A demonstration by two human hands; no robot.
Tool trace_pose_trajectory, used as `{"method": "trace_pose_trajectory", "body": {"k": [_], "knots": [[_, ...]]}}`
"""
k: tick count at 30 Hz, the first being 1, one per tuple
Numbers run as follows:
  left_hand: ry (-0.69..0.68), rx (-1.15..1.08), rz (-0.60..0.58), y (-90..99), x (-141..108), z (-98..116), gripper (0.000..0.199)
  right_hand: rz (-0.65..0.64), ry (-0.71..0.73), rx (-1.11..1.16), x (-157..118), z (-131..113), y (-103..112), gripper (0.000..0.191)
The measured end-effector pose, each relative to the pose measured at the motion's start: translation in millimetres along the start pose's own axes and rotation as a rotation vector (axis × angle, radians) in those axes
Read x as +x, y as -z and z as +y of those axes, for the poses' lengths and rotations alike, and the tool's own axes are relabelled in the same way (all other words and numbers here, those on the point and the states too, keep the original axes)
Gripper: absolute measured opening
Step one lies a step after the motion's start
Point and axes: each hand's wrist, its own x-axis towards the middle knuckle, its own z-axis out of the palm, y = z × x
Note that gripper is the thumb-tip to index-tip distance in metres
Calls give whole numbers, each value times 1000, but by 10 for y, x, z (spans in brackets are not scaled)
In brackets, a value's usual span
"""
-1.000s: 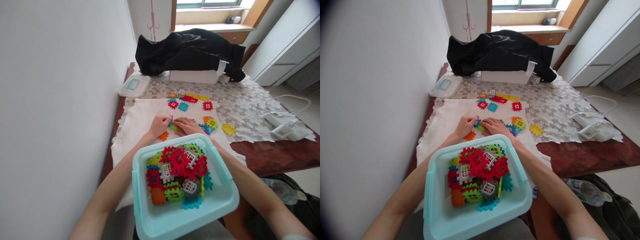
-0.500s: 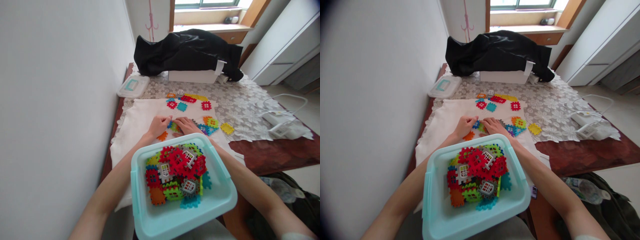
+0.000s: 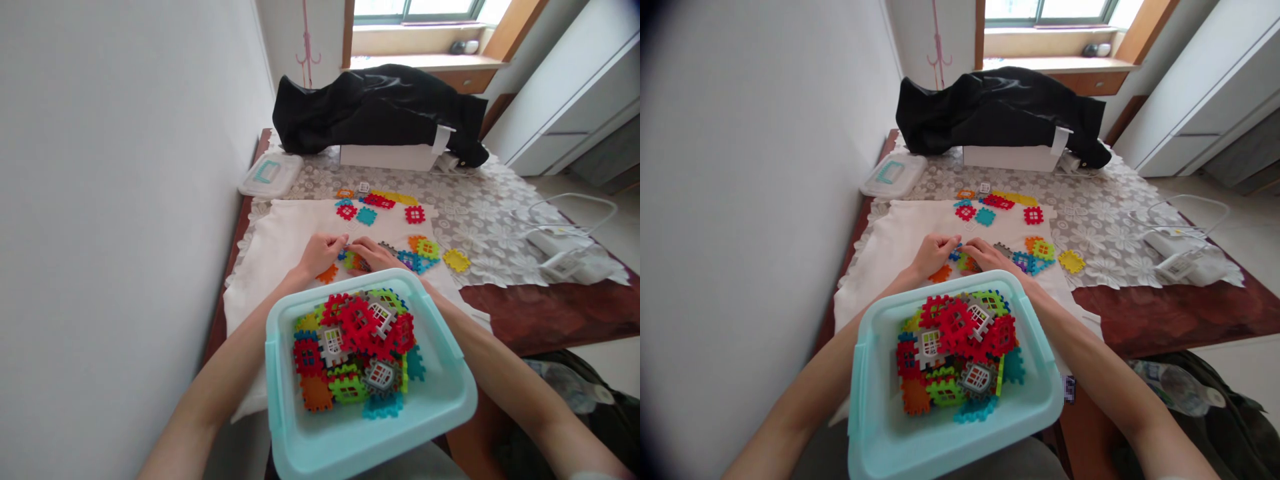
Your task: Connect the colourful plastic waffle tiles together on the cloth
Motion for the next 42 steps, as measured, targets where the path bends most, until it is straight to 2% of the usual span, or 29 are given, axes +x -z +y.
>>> {"method": "trace_pose_trajectory", "body": {"k": [5,9,11,15,19,23,26,29,35,39,42], "knots": [[-2,13,-4,1,6,-10,58,-7,29,-18,5,18,-20,59],[-9,27,-8,-3,8,-20,58,-59,21,-78,12,65,-57,62],[-14,30,-11,-3,4,-14,58,-87,0,-112,14,73,-63,57],[-16,27,-18,2,-10,10,58,-97,-17,-100,4,57,-45,36],[-24,47,-16,9,-22,29,58,-32,-26,-4,-10,41,-20,29],[-37,47,-17,11,-30,29,57,153,-76,80,15,34,-10,31],[-43,65,-22,11,-33,21,56,281,-106,173,52,0,19,32],[-50,90,-26,11,-31,15,55,344,-145,321,70,-83,92,33],[-49,119,-43,11,-33,22,57,284,-254,752,14,-245,281,43],[-44,137,-46,2,-45,32,57,257,-235,970,-10,-234,329,45],[-49,152,-52,-1,-51,36,57,284,-230,1062,-10,-206,343,43]]}}
